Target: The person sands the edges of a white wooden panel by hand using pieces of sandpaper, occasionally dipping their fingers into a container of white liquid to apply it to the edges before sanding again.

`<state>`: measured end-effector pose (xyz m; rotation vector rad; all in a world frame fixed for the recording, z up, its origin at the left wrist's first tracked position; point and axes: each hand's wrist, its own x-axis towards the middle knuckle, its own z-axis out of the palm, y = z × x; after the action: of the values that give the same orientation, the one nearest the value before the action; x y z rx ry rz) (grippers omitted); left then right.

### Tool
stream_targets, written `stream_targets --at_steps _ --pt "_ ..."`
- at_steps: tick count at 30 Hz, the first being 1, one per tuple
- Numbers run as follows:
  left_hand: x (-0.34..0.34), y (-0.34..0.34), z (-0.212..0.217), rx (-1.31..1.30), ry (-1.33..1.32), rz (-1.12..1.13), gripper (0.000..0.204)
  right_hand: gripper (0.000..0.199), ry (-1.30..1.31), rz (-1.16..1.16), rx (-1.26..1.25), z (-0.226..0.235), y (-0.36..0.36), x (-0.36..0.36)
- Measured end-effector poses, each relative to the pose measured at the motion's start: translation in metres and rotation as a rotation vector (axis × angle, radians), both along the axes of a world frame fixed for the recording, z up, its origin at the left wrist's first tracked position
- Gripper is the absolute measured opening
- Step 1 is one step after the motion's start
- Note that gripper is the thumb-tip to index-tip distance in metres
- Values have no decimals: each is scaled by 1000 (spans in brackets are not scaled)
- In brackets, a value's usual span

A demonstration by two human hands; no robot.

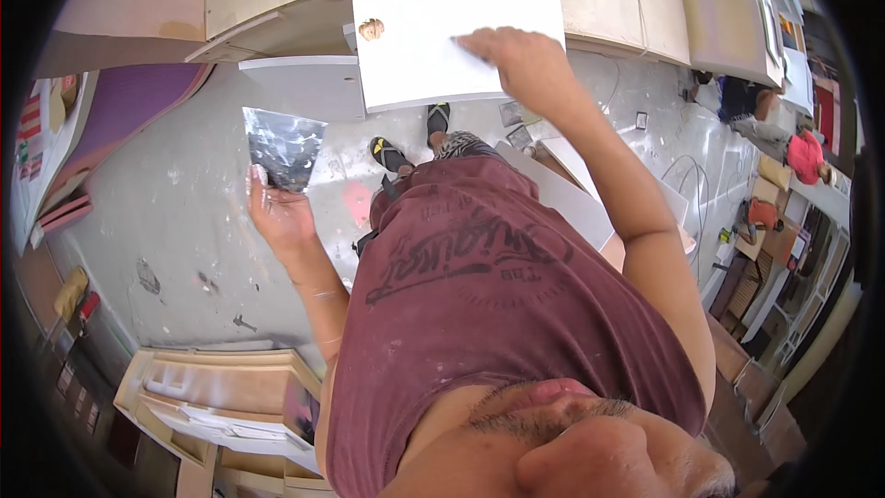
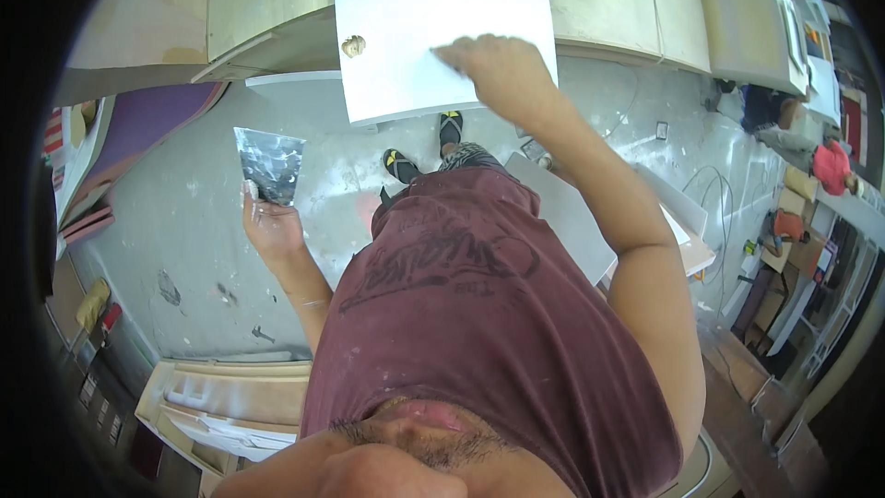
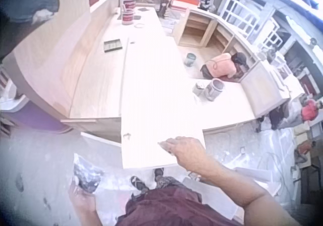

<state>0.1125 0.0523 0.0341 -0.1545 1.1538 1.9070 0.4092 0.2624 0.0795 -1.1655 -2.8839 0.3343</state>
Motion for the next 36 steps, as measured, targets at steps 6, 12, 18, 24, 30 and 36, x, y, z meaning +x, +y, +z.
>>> stream_targets --at_steps 6,12,18,24,30,36 --pt "-22 -19 -12 16 -18 34 19 47 37 -92 -135 51 18 7" --pt "-8 -33 -17 -28 -24 133 18 46 416 2 -59 60 207 -84" --pt "20 -69 -18 -138 9 309 16 41 145 69 -35 -19 383 -202" --pt "35 -88 -16 -241 -58 425 16 28 -38 -73 146 -21 299 -225" --pt "29 -73 -31 -187 -63 528 17 31 -69 179 229 -20 186 -179" --pt "23 -63 -18 -138 14 426 16 39 126 -109 168 -2 353 -177"
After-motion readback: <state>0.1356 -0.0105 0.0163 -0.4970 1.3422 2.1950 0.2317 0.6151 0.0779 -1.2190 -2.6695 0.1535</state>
